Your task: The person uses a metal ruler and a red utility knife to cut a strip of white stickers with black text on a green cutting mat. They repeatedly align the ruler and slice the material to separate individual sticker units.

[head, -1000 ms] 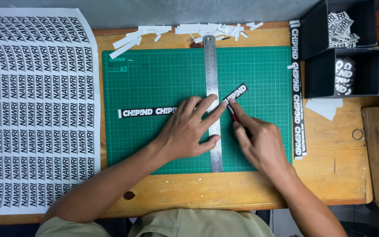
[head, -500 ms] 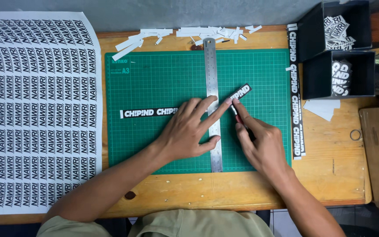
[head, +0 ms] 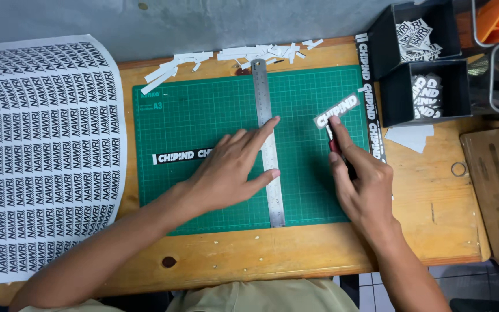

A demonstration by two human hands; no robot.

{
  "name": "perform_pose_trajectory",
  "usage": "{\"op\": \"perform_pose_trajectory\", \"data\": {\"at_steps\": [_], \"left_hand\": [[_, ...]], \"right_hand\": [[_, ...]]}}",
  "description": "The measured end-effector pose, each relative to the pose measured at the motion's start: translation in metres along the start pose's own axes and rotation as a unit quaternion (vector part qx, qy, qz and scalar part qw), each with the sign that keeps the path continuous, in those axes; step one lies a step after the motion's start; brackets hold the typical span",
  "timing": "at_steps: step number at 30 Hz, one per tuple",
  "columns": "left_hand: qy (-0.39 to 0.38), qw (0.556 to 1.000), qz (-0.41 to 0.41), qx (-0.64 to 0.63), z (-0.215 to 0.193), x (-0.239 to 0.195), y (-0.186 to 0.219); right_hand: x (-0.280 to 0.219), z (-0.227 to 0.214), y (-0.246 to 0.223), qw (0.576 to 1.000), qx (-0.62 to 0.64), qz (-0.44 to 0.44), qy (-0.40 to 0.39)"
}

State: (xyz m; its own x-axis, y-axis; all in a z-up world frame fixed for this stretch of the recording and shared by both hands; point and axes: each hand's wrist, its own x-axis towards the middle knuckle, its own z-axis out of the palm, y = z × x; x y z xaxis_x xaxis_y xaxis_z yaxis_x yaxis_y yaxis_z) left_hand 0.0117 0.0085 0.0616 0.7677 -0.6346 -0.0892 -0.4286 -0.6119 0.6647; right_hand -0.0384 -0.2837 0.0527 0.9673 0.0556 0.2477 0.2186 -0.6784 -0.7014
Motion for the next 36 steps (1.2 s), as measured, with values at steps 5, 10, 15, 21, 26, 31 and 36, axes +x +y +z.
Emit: {"op": "perform_pose_trajectory", "data": {"at_steps": [5,10,15,21,26,31,36], "left_hand": [[0.032,0.996,0.008,-0.084,-0.005,0.016,-0.009],[0.018,0.996,0.084,0.027,-0.008,0.040,0.030],[0.116,0.944,0.182,0.249,0.047,0.092,0.059],[0.108,0.958,0.183,0.192,0.088,0.155,0.079],[0.067,0.970,0.157,0.172,0.094,0.183,0.085],[0.041,0.973,0.103,0.203,0.084,0.198,0.093],[0.068,0.968,0.122,0.208,0.059,0.162,0.088]], "right_hand": [[0.000,-0.005,-0.001,1.000,0.006,0.024,0.017],[0.002,-0.014,-0.007,0.999,-0.002,0.036,0.034],[0.002,-0.028,0.004,0.991,-0.056,0.071,0.096],[0.013,-0.051,0.011,0.976,-0.049,0.154,0.149],[0.018,-0.060,0.015,0.969,-0.046,0.193,0.144],[0.016,-0.057,0.027,0.976,-0.048,0.158,0.139],[0.016,-0.059,0.012,0.981,-0.014,0.127,0.145]]}}
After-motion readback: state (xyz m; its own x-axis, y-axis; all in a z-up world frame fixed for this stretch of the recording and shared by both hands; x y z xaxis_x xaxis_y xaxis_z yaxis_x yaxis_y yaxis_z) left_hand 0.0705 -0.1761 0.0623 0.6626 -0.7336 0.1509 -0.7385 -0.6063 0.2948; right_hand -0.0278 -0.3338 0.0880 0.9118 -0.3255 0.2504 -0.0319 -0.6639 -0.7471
